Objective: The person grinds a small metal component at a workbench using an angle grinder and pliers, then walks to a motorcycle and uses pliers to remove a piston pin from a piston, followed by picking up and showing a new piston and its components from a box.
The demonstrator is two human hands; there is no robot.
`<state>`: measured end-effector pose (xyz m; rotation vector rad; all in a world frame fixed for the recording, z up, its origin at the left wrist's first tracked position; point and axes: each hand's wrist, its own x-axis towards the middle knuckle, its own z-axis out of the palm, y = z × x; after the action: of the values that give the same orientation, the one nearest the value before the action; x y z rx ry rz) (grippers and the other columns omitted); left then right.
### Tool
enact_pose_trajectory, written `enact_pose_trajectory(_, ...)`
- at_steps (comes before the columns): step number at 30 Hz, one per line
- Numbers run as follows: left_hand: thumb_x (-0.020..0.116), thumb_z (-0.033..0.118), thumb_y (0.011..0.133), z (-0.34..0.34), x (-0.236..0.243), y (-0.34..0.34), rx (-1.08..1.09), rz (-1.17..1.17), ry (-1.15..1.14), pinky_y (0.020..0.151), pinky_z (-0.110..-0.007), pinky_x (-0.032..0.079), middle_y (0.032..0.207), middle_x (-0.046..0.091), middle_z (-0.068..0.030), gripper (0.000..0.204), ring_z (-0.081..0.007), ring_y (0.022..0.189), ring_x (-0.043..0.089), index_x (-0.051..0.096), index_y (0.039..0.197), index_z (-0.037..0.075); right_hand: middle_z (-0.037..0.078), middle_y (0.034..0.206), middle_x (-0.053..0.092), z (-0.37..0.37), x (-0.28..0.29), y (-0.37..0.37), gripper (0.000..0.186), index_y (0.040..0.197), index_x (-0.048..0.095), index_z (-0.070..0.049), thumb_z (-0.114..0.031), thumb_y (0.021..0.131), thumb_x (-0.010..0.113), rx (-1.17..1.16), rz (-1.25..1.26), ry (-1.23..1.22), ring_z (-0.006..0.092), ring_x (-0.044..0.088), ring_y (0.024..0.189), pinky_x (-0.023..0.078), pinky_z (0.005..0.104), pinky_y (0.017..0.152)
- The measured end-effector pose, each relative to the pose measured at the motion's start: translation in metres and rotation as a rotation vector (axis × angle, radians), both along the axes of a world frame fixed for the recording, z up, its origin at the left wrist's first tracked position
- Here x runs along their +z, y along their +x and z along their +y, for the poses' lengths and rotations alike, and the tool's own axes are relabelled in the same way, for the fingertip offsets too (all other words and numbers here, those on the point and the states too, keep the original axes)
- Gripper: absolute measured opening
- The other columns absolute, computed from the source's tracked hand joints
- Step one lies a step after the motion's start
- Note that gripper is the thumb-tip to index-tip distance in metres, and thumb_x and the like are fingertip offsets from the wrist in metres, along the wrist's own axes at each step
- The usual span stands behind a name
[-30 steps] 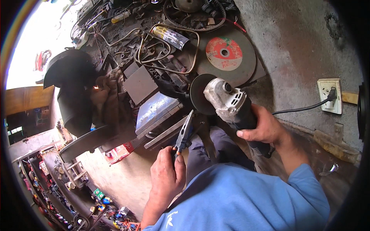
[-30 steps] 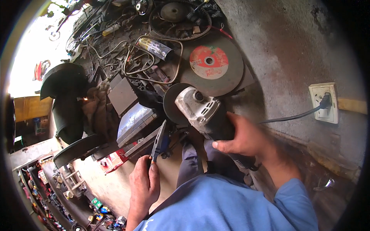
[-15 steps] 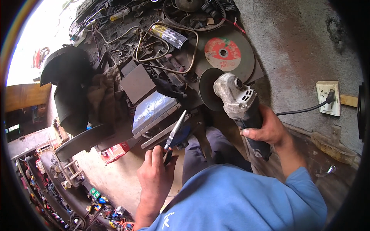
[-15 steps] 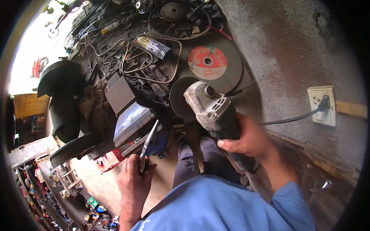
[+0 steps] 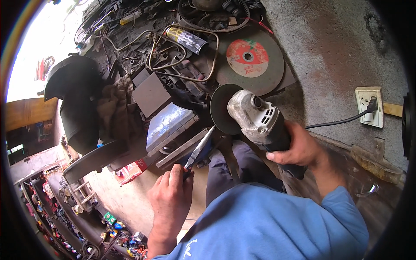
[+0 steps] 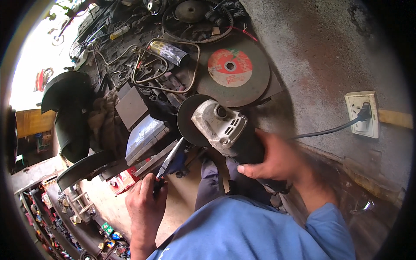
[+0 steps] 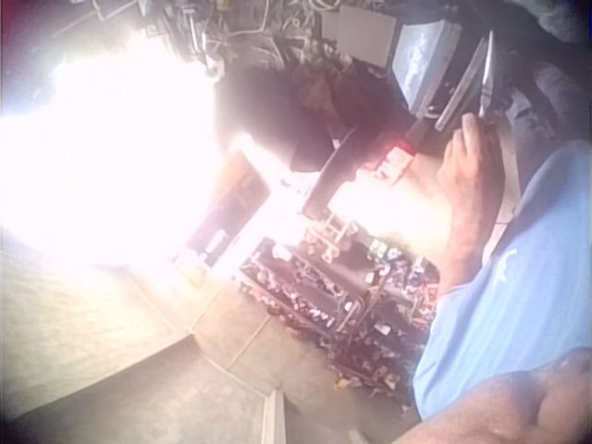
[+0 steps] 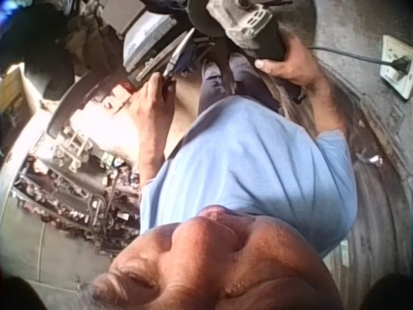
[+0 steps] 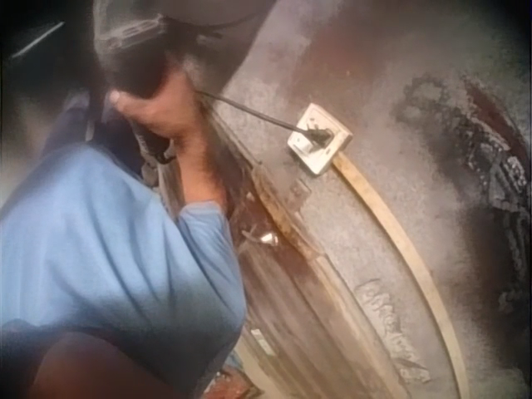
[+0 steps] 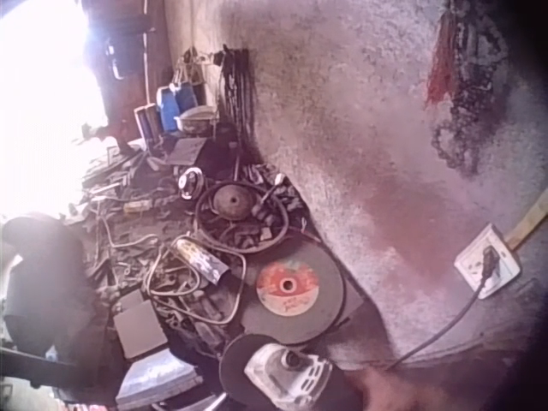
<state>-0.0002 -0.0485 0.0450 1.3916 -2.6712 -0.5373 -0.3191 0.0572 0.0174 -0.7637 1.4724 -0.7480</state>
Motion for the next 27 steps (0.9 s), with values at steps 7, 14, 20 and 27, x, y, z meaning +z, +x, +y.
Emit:
enact_pose_trajectory(7,0.079,0.008,0.08,-0.001,-0.004,-0.002,0.022,0.068,0.081,0.063,-0.04,0.053,0.079,0.067,-0.012,0.03,-0.031,0.07,0.067,0.064,0.106,0.003,0.012,0.113,0.07,-0.001,-0.004,0.009,0.07,0.129,0.06,0.0,-0.03,0.073,0.088,0.014,0.028,-0.005,0.0194,0.064,0.103,0.051,0.0353,0.096)
enact_pose_trajectory(14,0.079,0.012,0.083,-0.001,-0.005,0.002,0.022,0.069,0.104,0.061,-0.042,0.053,0.079,0.066,-0.0104,0.03,-0.0311,0.07,0.067,0.063,0.107,0.004,0.013,0.118,0.069,-0.001,-0.007,0.009,0.072,0.132,0.059,0.0,-0.029,0.073,0.088,-0.003,0.023,-0.014,0.0197,0.063,0.107,0.05,0.0354,0.099)
enact_pose_trajectory(20,0.081,0.012,0.081,-0.002,-0.004,0.002,0.089,0.113,0.235,0.06,-0.041,0.054,0.08,0.069,-0.0108,0.031,-0.0322,0.069,0.069,0.063,0.106,0.006,0.012,0.118,0.069,-0.002,-0.013,0.012,0.069,0.132,0.059,0.0,-0.027,0.075,0.087,-0.008,0.002,-0.066,0.0193,0.063,0.107,0.05,0.0354,0.099)
enact_pose_trajectory(27,0.08,0.008,0.082,-0.001,-0.01,0.009,0.082,0.161,0.084,0.063,-0.041,0.054,0.086,0.068,-0.0132,0.033,-0.0333,0.072,0.068,0.064,0.111,0.005,0.012,0.117,0.069,0.007,-0.021,0.002,0.071,0.134,0.058,0.002,-0.026,0.075,0.087,-0.108,0.039,-0.085,0.0181,0.062,0.106,0.05,0.035,0.098)
